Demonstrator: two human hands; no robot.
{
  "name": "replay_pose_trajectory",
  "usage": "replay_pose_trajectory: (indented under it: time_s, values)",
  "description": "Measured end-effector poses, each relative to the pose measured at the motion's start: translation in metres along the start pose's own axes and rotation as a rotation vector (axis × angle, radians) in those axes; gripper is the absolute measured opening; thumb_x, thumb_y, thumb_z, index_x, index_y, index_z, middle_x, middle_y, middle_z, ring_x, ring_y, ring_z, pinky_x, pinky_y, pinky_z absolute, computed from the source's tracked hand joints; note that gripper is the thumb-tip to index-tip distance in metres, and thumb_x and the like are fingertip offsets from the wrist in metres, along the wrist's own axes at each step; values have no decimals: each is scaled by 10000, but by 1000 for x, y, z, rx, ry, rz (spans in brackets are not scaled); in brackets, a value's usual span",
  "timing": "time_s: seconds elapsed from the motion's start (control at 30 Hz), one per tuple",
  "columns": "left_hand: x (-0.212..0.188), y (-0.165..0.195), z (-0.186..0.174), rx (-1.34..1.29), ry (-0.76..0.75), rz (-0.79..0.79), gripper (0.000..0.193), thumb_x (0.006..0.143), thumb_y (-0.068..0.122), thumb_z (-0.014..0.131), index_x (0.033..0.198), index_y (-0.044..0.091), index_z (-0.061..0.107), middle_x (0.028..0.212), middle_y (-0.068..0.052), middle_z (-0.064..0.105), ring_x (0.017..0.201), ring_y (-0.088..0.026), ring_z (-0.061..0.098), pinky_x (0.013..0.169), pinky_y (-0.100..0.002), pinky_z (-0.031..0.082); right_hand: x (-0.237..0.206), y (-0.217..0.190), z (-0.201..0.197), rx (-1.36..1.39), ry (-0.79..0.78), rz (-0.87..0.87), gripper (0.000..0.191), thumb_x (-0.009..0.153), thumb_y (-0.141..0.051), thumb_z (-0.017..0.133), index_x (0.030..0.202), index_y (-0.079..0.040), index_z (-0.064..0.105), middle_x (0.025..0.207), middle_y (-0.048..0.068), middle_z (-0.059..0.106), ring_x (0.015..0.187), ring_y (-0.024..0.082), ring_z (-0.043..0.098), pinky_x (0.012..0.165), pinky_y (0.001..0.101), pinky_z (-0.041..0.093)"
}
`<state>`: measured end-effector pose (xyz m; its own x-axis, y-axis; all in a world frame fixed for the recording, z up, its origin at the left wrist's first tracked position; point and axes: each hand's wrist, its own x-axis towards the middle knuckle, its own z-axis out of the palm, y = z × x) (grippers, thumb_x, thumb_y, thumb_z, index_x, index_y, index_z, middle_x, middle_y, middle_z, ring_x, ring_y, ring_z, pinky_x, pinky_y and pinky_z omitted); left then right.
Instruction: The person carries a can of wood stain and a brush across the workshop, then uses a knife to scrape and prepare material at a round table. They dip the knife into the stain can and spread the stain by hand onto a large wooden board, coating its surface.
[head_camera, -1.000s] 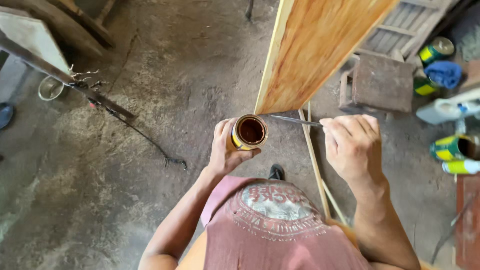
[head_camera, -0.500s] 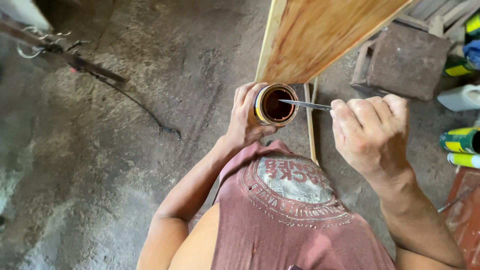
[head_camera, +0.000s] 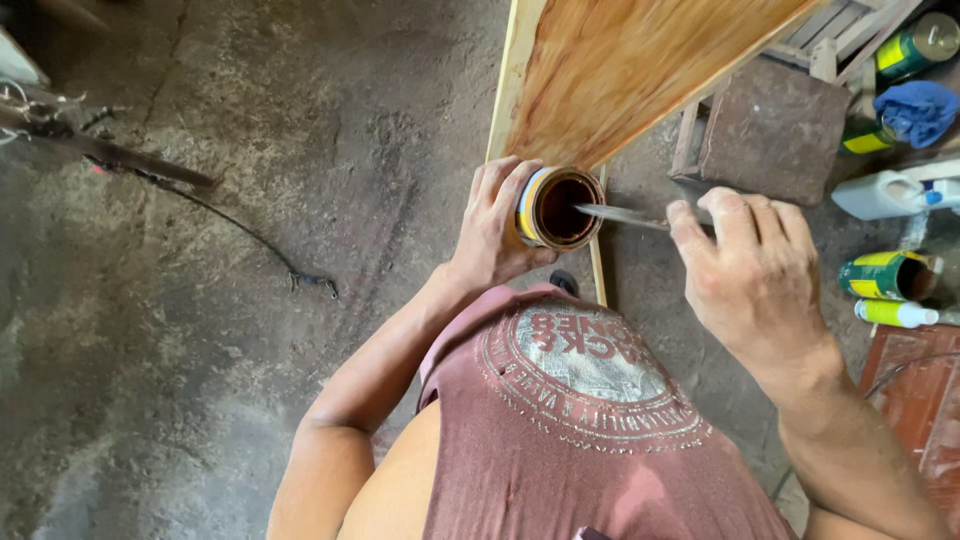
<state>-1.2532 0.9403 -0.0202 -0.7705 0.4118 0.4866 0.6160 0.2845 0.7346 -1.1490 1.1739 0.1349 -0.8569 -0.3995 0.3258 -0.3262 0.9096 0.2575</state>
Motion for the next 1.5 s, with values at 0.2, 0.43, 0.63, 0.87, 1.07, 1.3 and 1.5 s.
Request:
replay_pose_trajectory:
  time_s: [0.2, 0.43, 0.63, 0.87, 1.07, 1.3, 1.5]
  values:
    - [14, 10, 17, 23, 35, -30, 1010, 511, 227, 949, 1403, 73, 501, 1348, -169, 526, 1290, -409, 498, 1117, -510, 454, 6, 30, 6, 98, -26, -33, 353, 927, -48, 690, 1260, -133, 770, 900, 30, 583, 865, 239, 610, 816, 413, 451]
    - [25, 14, 38, 76, 70, -42, 996, 520, 218, 947, 1398, 70, 501, 1335, -169, 534, 1288, -405, 500, 1119, -502, 450, 23, 46, 6, 30, -31, -167, 346, 832, -104, 650, 1153, -144, 772, 887, 67, 614, 839, 240, 618, 731, 369, 447]
    - [35, 20, 45, 140, 77, -7, 972, 547, 233, 947, 1392, 52, 500, 1327, -173, 535, 1281, -399, 511, 1122, -501, 450, 29, 61, 12, -16, 15, -220, 230, 914, -157, 659, 1106, -68, 748, 882, 30, 588, 852, 205, 590, 883, 391, 455]
    - [51, 29, 47, 169, 77, 31, 992, 518, 256, 943, 1378, 34, 503, 1309, -182, 540, 1257, -409, 513, 1103, -511, 440, 40, 55, 36, -108, 120, -276, 244, 914, -179, 657, 1096, -50, 756, 855, 12, 590, 821, 169, 583, 881, 360, 424]
    - [60, 35, 41, 196, 81, 24, 983, 526, 250, 944, 1384, 48, 510, 1306, -174, 546, 1265, -398, 509, 1117, -518, 427, 37, 70, 34, 25, 260, -152, 36, 913, -122, 760, 948, -120, 758, 765, -9, 573, 735, 168, 579, 850, 397, 382]
    - [64, 32, 32, 131, 93, -32, 964, 520, 231, 934, 1374, 59, 522, 1321, -155, 560, 1269, -389, 515, 1113, -480, 445, 17, 89, 32, 178, 263, 4, 67, 990, -96, 794, 975, -131, 739, 842, -5, 613, 809, 192, 611, 892, 377, 362]
    - [79, 37, 19, 104, 128, -42, 912, 548, 256, 947, 1348, 62, 554, 1308, -149, 581, 1245, -386, 522, 1088, -472, 453, 31, 71, 25, 219, 318, 12, 114, 875, -70, 796, 862, -142, 709, 796, 9, 619, 797, 215, 630, 900, 437, 396]
